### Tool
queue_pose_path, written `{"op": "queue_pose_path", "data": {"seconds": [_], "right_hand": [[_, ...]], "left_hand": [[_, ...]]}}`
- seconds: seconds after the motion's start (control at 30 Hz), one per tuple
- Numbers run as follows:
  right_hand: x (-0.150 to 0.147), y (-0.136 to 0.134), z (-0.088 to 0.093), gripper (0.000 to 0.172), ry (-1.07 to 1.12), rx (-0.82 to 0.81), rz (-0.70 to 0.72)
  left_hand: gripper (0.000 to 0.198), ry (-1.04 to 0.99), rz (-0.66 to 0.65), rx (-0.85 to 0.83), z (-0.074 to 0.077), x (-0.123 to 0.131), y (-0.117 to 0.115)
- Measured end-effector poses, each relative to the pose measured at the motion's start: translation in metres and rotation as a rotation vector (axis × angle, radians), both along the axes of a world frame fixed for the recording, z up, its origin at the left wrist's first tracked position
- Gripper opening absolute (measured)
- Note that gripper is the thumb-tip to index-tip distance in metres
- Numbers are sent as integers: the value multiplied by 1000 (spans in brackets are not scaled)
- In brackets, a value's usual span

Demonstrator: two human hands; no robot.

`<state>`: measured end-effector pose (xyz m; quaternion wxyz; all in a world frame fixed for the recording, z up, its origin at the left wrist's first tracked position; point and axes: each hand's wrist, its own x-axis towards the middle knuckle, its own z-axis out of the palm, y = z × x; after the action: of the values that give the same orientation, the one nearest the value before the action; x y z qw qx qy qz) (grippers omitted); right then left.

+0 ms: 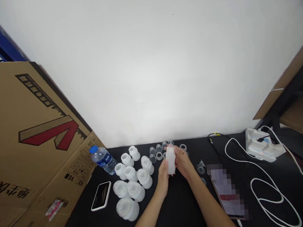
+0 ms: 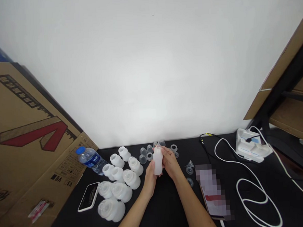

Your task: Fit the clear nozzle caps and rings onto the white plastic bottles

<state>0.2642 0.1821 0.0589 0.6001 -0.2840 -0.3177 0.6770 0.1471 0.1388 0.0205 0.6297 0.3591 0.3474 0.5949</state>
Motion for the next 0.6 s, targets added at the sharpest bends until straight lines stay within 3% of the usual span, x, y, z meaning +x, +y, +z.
{"op": "queue_pose_path", "data": {"seconds": [0.17, 0.27, 0.43, 0.6], "right_hand": [[-3, 8, -9, 45, -18, 52, -131], [-3, 10, -11, 45, -22, 47, -173], [0, 5, -4, 59, 95, 4, 24], [4, 1, -1, 41, 52, 20, 64]], "left_hand": [[51, 150, 155, 24, -3, -2, -3], [52, 164, 103, 47, -6, -1, -2], [65, 16, -26, -2, -8, 2, 3], [65, 35, -52, -21, -7, 0, 4]]}}
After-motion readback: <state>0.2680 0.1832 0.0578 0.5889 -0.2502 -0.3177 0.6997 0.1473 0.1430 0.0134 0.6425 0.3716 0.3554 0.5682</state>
